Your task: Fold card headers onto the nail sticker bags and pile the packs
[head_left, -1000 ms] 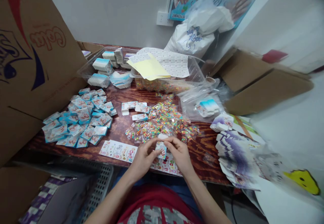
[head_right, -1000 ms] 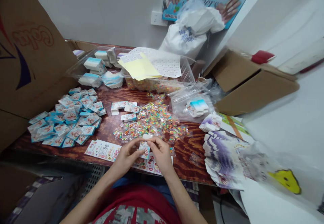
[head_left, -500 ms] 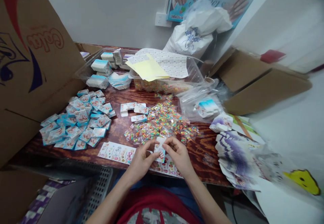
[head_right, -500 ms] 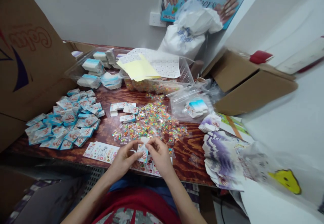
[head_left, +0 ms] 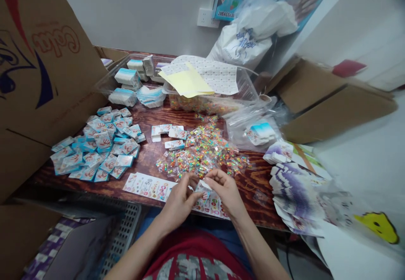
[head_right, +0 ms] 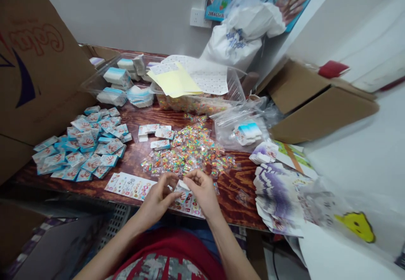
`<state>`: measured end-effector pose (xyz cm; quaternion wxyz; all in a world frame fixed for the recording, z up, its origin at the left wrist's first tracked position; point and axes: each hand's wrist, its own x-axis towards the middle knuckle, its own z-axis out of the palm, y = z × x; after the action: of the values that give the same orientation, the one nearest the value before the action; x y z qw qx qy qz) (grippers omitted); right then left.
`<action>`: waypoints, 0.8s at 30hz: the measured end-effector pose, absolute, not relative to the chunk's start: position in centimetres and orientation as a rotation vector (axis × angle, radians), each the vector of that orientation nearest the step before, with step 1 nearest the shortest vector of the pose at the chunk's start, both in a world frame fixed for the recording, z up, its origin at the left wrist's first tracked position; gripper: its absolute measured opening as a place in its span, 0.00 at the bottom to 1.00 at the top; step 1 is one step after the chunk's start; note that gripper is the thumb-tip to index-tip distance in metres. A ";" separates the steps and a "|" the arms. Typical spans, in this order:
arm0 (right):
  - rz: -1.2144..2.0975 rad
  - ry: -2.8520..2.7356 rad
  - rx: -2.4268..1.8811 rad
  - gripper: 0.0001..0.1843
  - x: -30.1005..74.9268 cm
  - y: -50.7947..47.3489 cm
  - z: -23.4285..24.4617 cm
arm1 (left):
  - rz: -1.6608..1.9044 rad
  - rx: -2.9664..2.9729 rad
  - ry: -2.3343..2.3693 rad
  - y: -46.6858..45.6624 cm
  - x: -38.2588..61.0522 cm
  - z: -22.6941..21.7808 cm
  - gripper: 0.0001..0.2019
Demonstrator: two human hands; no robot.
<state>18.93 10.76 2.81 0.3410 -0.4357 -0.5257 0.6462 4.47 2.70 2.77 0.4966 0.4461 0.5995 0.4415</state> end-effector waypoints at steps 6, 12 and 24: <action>1.659 -1.554 -1.083 0.11 19.1 10.7 3.6 | 1.090 1.030 1.455 2.7 4.3 2.7 0.15; 1.521 -1.639 -1.156 0.12 19.0 10.6 3.6 | 1.053 1.113 1.494 2.6 4.4 2.4 0.15; 1.510 -1.585 -1.076 0.13 18.9 9.8 3.6 | 1.108 0.937 1.376 2.4 4.3 2.1 0.17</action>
<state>18.87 9.84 3.61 0.3437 -0.4142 -0.6102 0.5813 4.34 2.42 2.06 0.5404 0.3943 0.5790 0.4661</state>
